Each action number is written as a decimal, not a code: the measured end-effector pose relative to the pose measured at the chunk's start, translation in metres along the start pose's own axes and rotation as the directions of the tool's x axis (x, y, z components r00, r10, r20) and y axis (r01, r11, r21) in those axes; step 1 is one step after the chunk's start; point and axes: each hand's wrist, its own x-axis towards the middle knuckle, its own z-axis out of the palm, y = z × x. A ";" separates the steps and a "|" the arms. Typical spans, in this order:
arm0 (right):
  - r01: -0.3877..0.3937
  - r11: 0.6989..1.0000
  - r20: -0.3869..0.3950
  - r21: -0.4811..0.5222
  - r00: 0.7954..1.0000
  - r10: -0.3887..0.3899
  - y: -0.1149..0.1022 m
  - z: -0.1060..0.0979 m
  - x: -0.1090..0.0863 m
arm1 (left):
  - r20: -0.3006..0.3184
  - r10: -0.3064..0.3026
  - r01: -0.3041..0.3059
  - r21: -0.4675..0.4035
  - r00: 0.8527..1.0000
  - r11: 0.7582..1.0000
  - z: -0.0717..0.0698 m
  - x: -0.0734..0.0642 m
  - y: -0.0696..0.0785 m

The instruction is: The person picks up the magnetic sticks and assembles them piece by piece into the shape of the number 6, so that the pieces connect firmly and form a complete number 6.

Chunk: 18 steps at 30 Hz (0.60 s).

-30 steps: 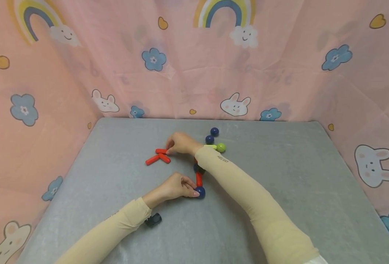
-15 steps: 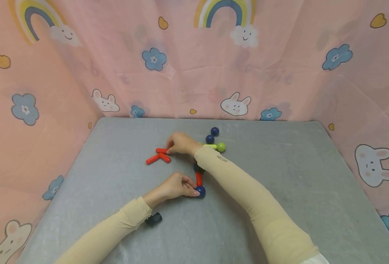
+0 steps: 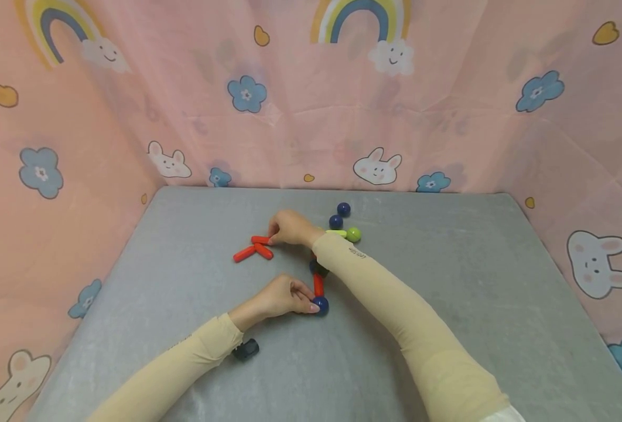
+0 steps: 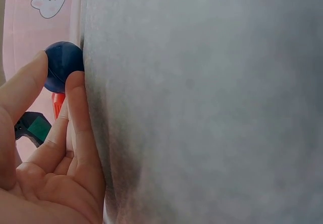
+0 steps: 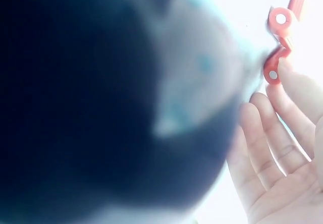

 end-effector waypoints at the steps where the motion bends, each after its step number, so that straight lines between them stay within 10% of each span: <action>1: 0.000 1.000 0.001 0.000 1.000 0.000 0.000 0.000 0.000 | 0.001 0.003 -0.003 0.000 1.000 1.000 0.000 0.000 0.000; 18: 0.044 0.999 -0.032 -0.009 0.999 -0.044 0.007 -0.006 -0.006 | 0.005 0.011 -0.011 0.000 1.000 1.000 0.001 0.003 -0.002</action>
